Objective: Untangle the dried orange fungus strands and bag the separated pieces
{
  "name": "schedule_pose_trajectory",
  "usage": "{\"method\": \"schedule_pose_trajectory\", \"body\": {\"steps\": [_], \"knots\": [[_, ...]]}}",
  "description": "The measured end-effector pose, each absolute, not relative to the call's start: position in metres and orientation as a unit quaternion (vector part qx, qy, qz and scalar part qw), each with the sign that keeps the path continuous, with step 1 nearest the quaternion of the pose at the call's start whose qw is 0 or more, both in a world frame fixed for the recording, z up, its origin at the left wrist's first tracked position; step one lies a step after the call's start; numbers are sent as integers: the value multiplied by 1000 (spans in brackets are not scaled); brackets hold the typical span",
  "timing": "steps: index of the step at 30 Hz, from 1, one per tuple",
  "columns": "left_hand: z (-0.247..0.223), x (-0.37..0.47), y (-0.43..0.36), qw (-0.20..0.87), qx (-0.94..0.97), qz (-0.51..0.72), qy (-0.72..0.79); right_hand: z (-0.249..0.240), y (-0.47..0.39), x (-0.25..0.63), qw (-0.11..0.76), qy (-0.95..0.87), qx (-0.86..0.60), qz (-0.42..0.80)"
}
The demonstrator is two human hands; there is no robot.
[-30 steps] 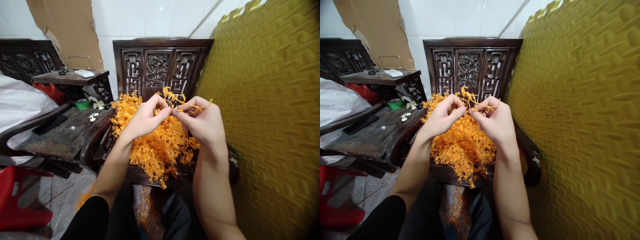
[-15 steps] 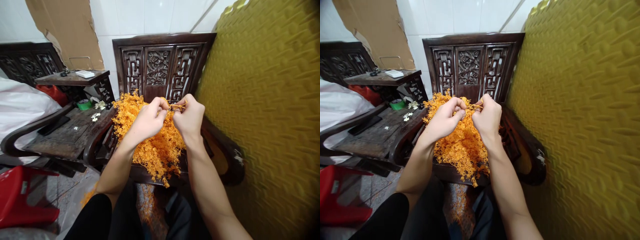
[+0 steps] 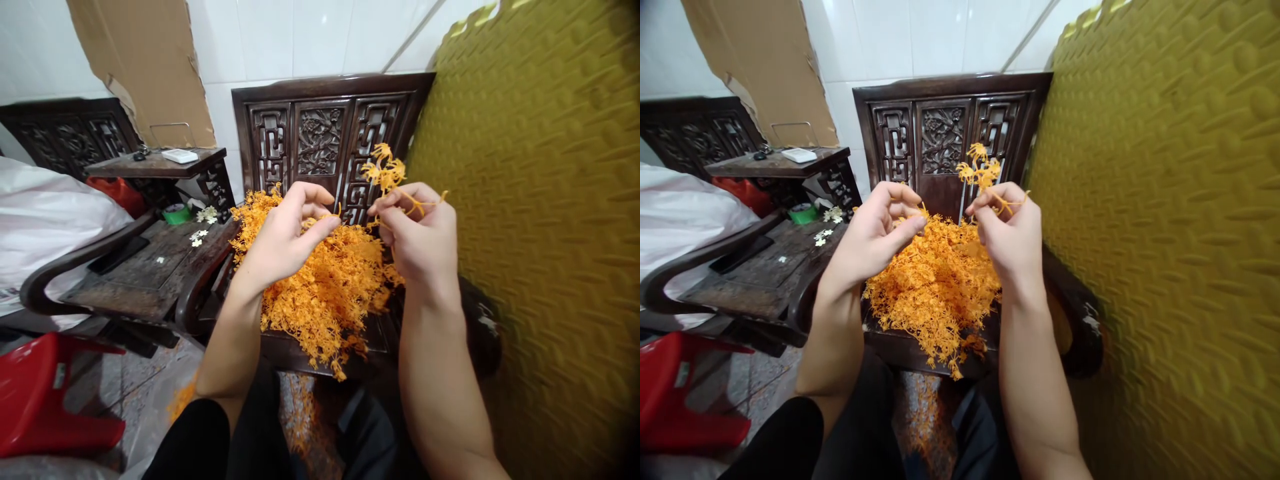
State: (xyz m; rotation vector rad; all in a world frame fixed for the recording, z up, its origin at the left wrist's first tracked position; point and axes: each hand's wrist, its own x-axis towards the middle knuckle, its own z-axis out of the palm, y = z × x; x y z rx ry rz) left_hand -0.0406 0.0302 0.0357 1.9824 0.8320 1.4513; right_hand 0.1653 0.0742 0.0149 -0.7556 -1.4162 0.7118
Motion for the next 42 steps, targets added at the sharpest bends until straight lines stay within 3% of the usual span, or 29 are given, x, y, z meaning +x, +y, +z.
{"method": "schedule_pose_trajectory", "body": {"steps": [6,12,19,21,24,27,31,36,42], "knots": [[30,-35,33,99,771,528,343,25,46,151,574,-667,-284,380],[30,-27,31,28,813,482,327,20,48,135,642,-645,-304,284],[49,-20,-22,167,845,440,254,7,87,151,702,-555,-429,121],[56,-23,-32,196,829,451,266,9,89,167,671,-582,-418,189],[58,-33,-21,233,755,530,308,16,76,188,554,-659,-386,332],[52,-43,2,282,677,597,325,22,60,197,458,-715,-360,387],[46,-48,18,316,644,612,332,23,54,196,452,-728,-328,398],[41,-46,26,273,661,593,370,22,54,192,483,-703,-314,417],[35,-40,42,330,694,521,372,23,55,182,477,-657,-212,545]]}}
